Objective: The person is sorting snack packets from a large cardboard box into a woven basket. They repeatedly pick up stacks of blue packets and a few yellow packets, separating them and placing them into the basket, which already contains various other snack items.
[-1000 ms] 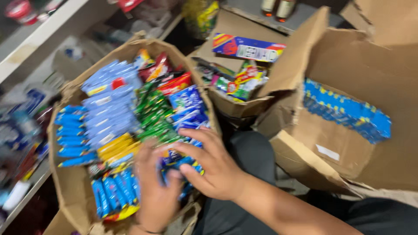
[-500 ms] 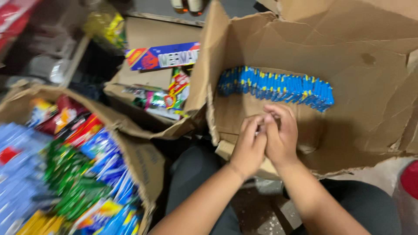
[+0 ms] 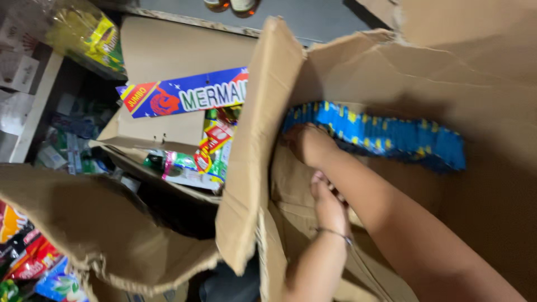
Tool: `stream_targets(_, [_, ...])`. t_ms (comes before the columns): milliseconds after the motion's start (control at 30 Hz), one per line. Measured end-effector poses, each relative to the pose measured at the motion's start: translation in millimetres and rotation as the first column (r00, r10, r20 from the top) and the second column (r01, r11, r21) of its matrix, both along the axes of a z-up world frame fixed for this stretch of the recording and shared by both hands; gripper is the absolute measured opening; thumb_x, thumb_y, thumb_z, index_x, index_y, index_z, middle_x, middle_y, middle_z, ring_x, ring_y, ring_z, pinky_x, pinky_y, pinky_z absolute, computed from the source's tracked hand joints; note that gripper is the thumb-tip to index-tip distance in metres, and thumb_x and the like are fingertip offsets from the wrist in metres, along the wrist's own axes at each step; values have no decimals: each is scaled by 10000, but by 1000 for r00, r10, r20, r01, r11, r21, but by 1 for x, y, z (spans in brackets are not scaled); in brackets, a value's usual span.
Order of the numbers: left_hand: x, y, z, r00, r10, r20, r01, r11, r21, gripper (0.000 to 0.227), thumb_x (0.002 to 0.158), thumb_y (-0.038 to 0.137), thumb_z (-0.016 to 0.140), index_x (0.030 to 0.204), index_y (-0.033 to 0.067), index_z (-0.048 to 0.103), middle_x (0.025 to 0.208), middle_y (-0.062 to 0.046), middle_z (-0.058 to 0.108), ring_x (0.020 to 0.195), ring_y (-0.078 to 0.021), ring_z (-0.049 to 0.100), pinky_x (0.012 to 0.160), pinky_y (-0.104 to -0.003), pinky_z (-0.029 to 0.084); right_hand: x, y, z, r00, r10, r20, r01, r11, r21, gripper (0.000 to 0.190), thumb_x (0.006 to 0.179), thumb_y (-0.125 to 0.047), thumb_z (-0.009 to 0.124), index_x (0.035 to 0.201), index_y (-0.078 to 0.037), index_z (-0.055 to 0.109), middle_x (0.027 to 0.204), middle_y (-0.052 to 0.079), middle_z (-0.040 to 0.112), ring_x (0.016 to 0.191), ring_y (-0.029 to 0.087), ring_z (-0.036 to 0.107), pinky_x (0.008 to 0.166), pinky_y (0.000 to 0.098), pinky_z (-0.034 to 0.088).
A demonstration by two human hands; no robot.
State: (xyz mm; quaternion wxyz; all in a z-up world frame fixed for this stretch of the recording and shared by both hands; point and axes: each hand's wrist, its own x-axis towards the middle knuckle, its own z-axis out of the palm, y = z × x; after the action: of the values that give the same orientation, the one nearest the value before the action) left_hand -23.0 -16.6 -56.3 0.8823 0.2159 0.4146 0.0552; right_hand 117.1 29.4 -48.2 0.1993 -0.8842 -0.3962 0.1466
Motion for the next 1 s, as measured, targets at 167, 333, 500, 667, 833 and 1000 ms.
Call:
stream_targets(167, [2,3,14,991,128,-27,-129,991,-34,458,1010,401,378,1373,149,501,1256,-47,666,1158,-198,642,1002,-350,517,25,40,-43,986,168,-11,-145,815,-561,321,985,-195,554,1248,-158,733,1305,117,703,1143,330,690,870,493,562])
stream_targets(333, [6,9,14,986,157,-59,-162,983,-84,471,1003,420,372,1349,139,523,1292,-62,674,1195,-226,644,1034,-369,507,22,40,-79,991,43,129,33,846,-532,489,999,-334,486,1461,-185,541,1544,79,476,1351,334,507,935,616,469])
stream_targets(500, [1,11,15,987,158,-28,-159,930,-331,564,985,502,332,1310,138,616,1333,-47,690,1199,-225,655,1036,-369,498,15,38,-94,956,-86,279,205,878,-432,682,896,-407,501,1540,-186,453,1625,91,373,1476,357,332,930,654,387])
stream_targets(667, [-2,9,10,993,119,-27,-121,939,-322,534,995,497,352,1284,127,608,1280,-76,689,1141,-248,666,995,-386,528,12,31,-94,925,-42,378,219,871,-439,576,895,-353,541,1444,-180,541,1520,89,486,1366,328,454,934,625,408])
stream_targets(833, [0,-7,0,997,48,-56,-55,990,-129,389,980,354,462,1300,148,540,1170,-81,659,1057,-223,637,926,-379,524,18,14,-67,946,16,325,168,831,-531,272,903,-235,630,1129,-141,749,1175,104,715,1050,331,659,805,536,479])
stream_targets(1000, [4,-16,7,990,-74,118,49,979,196,471,907,141,578,1356,45,477,1212,-89,507,1040,-231,482,882,-382,404,24,-41,2,886,-369,280,318,924,211,76,848,-187,721,870,-117,740,922,131,702,919,373,645,797,515,490])
